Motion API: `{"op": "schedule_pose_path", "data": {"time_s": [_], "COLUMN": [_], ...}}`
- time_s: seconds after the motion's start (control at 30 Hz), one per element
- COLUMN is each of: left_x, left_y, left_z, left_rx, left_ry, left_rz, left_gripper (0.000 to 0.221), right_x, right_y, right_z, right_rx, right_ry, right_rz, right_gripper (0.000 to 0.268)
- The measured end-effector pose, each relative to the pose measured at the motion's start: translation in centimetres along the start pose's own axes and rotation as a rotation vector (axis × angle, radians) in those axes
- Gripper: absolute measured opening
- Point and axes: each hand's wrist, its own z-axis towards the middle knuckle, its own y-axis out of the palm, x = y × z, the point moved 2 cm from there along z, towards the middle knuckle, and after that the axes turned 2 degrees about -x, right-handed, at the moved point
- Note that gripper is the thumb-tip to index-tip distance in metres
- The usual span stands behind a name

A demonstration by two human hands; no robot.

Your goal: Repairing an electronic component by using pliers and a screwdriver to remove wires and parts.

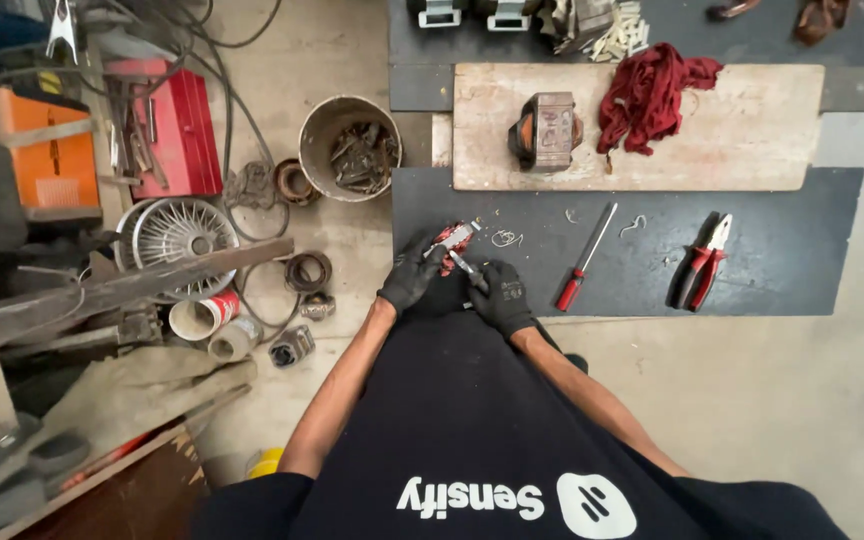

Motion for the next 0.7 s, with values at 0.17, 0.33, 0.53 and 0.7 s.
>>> {"op": "schedule_pose_path", "data": {"time_s": [0.17, 0.33, 0.53, 0.7], "left_x": [-3.8, -3.1, -5.6, -6.6], "left_y": [0.9, 1.1, 1.4, 1.2], "left_z": [0.9, 1.2, 2.4, 2.5], "left_rx": [0.009, 0.011, -0.008, 0.021], "left_ry": [-0.034, -0.024, 0.029, 0.023], "left_rz": [0.039, 0.075, 0.057, -0.199], "left_gripper": [0.061, 0.069, 0.062, 0.048], "right_x": [-0.9, -1.7, -1.4, -0.1], "right_y": [-1.5, -2.1, -4.6, -6.4], "right_z": [0.3, -0.1, -4.9, -9.6], "right_rx": [0.023, 0.031, -0.181, -0.249], "right_ry": [-0.027, -0.007, 0.206, 0.412], "right_rz": [-0.014, 0.017, 0.047, 0.1], "right_gripper": [0.05, 0.048, 0.049, 0.046]}}
